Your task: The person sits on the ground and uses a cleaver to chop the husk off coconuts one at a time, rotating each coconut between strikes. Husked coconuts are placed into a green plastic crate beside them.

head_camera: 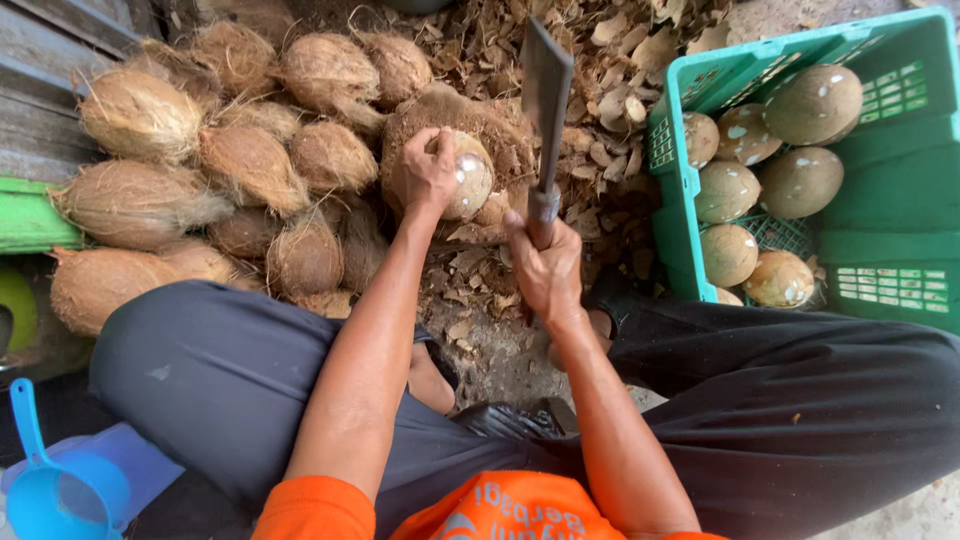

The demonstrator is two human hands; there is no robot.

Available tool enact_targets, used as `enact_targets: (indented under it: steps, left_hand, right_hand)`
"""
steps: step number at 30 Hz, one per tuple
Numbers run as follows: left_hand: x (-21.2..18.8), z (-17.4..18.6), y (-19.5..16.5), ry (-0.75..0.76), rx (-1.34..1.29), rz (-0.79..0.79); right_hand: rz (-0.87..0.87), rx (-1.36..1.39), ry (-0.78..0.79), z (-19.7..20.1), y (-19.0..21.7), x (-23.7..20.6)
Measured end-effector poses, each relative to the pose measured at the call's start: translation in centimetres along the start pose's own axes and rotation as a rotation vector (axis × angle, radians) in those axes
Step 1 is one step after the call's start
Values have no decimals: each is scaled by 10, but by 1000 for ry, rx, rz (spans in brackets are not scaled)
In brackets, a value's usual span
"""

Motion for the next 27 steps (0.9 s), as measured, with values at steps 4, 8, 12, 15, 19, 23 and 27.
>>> enact_targets:
  steps: [4, 8, 12, 15, 19, 23, 27]
  left_hand:
    - [-6, -3, 8, -47, -182, -141]
    - [-11, -3, 5, -97, -156, -151]
    - [-11, 2, -1, -19, -59, -8]
    - [-12, 11, -5, -79, -25, -160]
    - [-12, 15, -1, -32, -147, -141]
    - [-4, 13, 4, 10, -35, -126]
    - [1, 8, 7, -3, -42, -184]
  right_hand:
    - [-415, -272, 84, -9, -14, -1]
    - [-231, -372, 75, -8, -19, -5]
    - [-82, -419, 29, -6, -22, 2]
    - [-513, -330, 101, -11, -28, 6]
    - [-420, -286, 126, -9, -12, 0]
    - [-292, -160, 63, -5, 1, -2]
    - [-30, 110, 13, 0, -4, 4]
Point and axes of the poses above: each hand's wrist, its own x-axis towards the middle knuckle, its own z-axis out of the back of the hand, y = z × x, the point moved 2 cm from there along x, towards the middle knuckle, and after that the axes turned 6 degrees about x, right-handed, at the moved point
